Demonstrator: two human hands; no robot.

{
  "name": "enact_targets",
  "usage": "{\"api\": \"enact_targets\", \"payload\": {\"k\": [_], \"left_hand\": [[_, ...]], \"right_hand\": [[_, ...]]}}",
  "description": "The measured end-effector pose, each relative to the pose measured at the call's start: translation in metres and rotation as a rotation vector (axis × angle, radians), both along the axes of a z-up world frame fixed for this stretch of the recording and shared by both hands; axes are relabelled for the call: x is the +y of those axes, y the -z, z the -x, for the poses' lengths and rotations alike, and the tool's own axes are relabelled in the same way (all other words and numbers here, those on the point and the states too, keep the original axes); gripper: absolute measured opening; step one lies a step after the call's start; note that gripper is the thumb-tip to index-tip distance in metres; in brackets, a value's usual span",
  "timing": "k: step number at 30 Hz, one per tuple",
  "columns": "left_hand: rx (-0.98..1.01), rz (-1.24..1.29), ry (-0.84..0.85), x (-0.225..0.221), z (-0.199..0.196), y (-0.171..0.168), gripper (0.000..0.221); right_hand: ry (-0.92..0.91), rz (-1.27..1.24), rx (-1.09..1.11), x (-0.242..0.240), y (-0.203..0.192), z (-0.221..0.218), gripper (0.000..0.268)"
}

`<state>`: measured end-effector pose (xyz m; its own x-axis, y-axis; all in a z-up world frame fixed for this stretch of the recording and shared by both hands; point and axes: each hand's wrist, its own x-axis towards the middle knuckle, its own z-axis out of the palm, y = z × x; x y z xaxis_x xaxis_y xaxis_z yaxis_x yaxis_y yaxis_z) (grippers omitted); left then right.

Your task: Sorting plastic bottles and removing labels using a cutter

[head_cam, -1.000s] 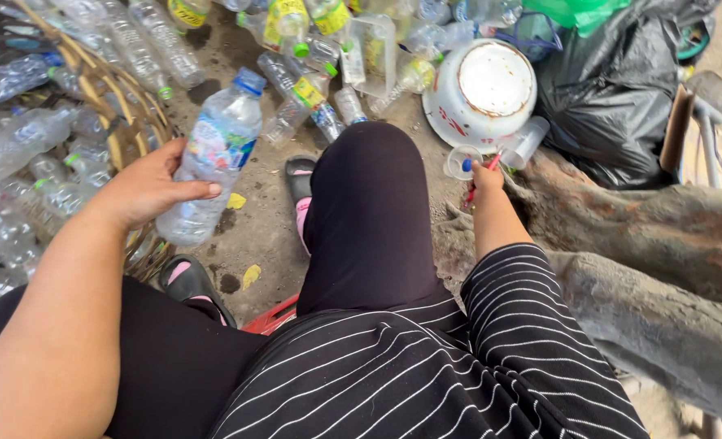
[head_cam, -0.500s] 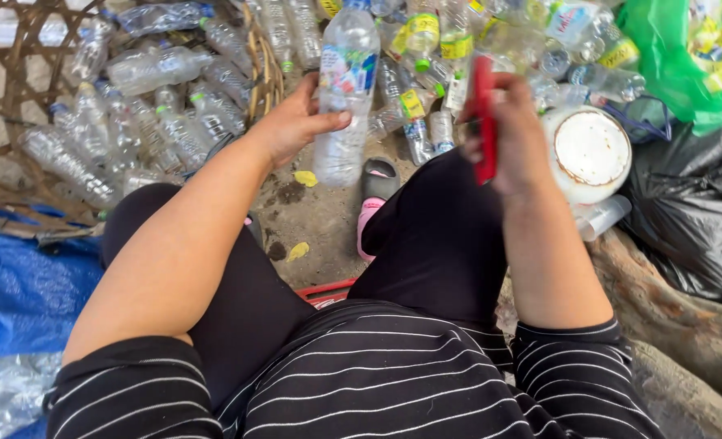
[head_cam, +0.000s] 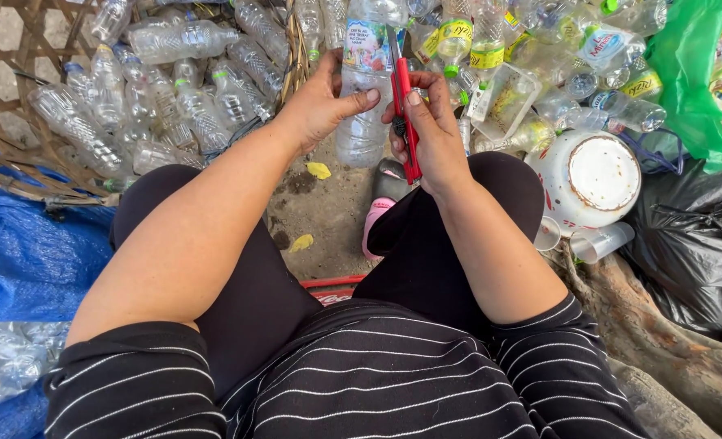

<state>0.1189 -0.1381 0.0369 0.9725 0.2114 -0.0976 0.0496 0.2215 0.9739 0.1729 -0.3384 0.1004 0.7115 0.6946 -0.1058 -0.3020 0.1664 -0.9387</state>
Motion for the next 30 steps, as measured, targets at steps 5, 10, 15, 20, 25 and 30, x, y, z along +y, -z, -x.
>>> {"api": "enact_targets", "payload": {"k": [5, 10, 15, 20, 25, 30], "left_hand": [[-0.039, -0.072, -0.07, 0.001, -0.001, 0.012, 0.081], [-0.039, -0.07, -0.135, 0.001, -0.003, 0.015, 0.08], [-0.072, -0.068, -0.161, 0.002, -0.004, 0.021, 0.073], [0.031, -0.013, -0.209, 0.007, -0.006, 0.02, 0.076], [0.042, -0.066, -0.223, 0.019, -0.007, 0.017, 0.081], [0.15, -0.209, -0.06, 0.0, 0.001, 0.004, 0.089]], "right_hand": [[-0.018, -0.028, 0.003, 0.001, 0.006, -0.003, 0.028], [-0.042, -0.041, 0.057, -0.001, 0.015, 0.0, 0.028], [-0.042, -0.015, 0.091, -0.005, 0.021, 0.005, 0.03], [-0.06, 0.037, 0.172, -0.007, 0.03, 0.01, 0.022], [-0.015, 0.04, 0.139, -0.009, 0.038, 0.001, 0.03], [0.192, 0.229, -0.201, 0.0, 0.033, -0.024, 0.078]]}}
